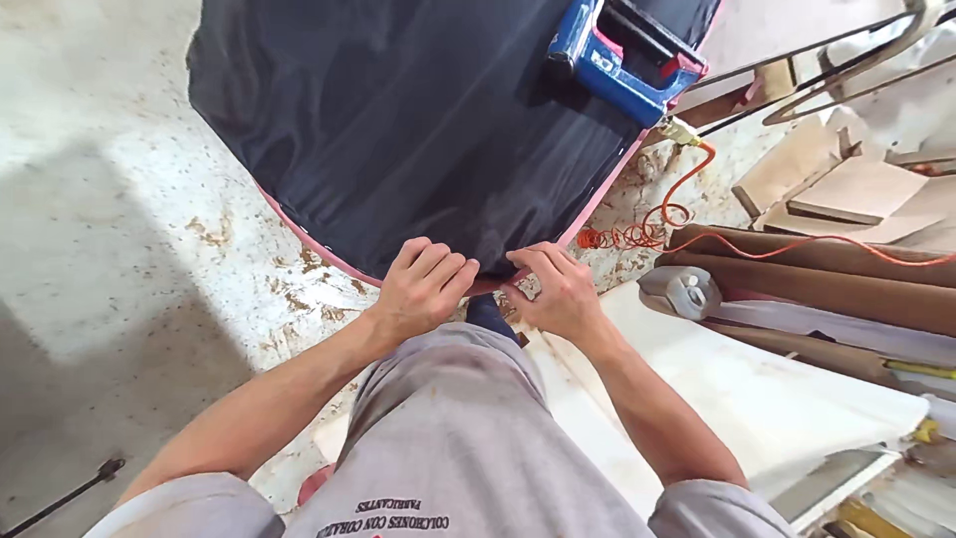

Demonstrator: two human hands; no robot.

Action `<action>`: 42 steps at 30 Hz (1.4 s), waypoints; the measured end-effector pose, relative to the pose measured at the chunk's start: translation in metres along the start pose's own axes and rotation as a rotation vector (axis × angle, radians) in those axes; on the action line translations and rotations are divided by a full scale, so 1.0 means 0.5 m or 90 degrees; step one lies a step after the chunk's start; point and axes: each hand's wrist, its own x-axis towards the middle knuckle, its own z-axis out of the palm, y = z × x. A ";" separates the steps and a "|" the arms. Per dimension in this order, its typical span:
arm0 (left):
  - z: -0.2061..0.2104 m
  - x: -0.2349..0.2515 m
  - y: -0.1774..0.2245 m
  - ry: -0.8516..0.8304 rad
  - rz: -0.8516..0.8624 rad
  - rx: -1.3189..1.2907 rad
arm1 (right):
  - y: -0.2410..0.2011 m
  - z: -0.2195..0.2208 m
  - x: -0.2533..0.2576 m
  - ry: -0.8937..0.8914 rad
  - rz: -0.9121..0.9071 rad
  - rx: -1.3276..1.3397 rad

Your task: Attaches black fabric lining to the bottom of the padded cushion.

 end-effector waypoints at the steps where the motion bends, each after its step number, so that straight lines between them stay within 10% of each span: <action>1: 0.003 0.001 0.003 0.015 -0.001 -0.002 | -0.001 0.005 0.005 -0.001 -0.006 -0.024; 8: 0.008 -0.001 -0.004 0.043 0.059 -0.023 | -0.013 0.079 0.037 0.199 -0.042 -0.131; 12: 0.004 -0.016 -0.016 0.012 0.117 -0.055 | -0.009 0.035 -0.009 0.058 -0.040 -0.037; 24: 0.001 -0.018 -0.022 0.016 0.108 -0.096 | 0.008 0.060 -0.006 0.140 -0.129 -0.073; 32: -0.057 -0.009 -0.067 -0.203 0.020 -0.161 | 0.013 0.055 -0.006 0.125 -0.164 -0.064; 42: -0.052 0.005 -0.033 -0.107 0.041 -0.044 | 0.007 0.032 0.008 0.070 -0.231 -0.071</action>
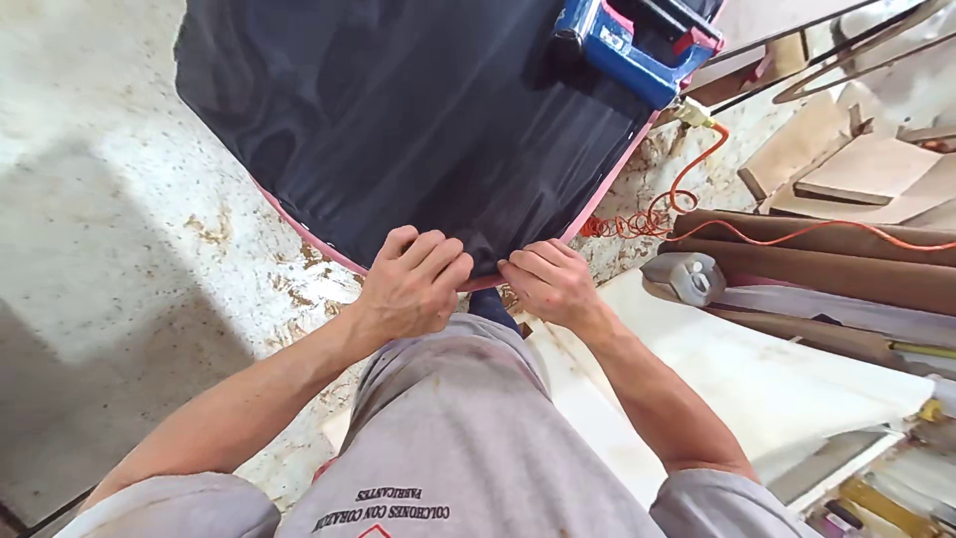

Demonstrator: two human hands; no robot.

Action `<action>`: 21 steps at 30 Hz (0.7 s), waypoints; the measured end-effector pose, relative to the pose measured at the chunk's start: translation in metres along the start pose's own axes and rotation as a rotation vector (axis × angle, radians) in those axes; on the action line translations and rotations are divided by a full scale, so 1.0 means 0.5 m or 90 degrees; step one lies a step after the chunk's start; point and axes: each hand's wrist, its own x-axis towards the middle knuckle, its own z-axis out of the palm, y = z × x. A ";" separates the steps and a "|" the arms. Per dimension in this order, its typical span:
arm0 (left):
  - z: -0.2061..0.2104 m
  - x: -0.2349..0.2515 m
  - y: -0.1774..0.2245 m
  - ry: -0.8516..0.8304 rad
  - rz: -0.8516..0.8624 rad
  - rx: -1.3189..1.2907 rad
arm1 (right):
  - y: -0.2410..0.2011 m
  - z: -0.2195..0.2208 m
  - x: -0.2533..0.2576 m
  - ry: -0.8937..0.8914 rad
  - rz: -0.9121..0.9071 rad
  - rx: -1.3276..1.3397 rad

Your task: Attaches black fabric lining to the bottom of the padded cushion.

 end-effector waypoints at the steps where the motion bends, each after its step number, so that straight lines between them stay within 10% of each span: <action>1: 0.002 0.002 0.006 0.004 0.016 -0.004 | 0.001 -0.001 0.001 -0.003 -0.001 0.001; 21: 0.046 -0.003 -0.033 0.016 0.180 -0.076 | -0.037 0.027 -0.006 0.019 0.027 -0.044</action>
